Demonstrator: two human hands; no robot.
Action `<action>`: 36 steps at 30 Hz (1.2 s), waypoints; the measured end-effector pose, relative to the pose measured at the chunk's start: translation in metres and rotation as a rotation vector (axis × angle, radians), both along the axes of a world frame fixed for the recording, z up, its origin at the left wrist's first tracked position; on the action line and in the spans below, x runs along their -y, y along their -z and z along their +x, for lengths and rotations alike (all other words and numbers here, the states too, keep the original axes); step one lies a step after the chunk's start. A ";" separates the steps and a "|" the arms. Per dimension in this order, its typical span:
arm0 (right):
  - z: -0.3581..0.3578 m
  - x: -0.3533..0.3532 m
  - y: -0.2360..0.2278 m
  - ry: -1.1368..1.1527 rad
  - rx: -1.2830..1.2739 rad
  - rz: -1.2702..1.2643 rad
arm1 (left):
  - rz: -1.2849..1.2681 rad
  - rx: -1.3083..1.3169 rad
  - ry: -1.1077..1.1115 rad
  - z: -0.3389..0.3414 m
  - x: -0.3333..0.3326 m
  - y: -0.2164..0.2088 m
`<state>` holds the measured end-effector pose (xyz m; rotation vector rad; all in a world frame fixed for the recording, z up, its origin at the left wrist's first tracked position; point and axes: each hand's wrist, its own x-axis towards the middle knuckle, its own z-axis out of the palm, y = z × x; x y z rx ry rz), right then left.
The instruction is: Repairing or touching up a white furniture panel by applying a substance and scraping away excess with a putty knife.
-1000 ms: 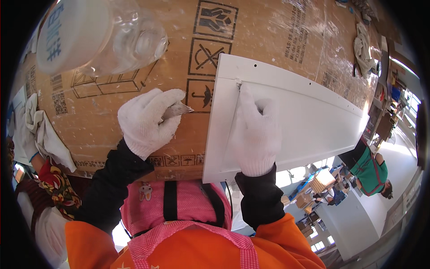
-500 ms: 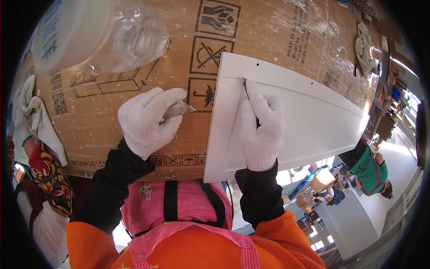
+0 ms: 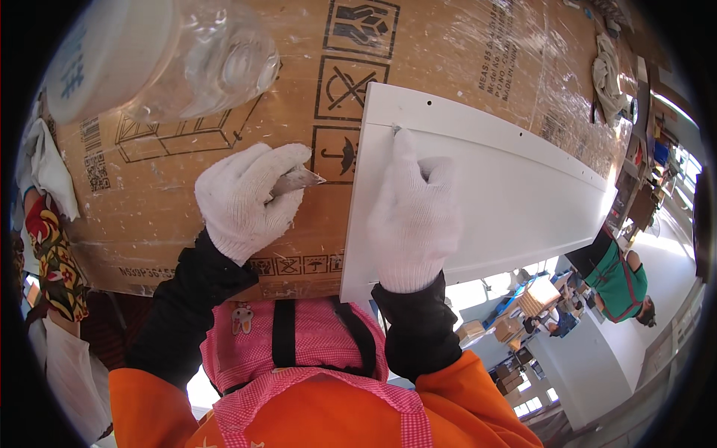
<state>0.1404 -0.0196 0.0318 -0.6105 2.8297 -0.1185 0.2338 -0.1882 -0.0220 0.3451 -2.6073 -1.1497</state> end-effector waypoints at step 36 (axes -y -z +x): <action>-0.014 -0.015 0.002 -0.066 -0.024 -0.167 | 0.009 0.033 0.008 0.003 0.004 -0.003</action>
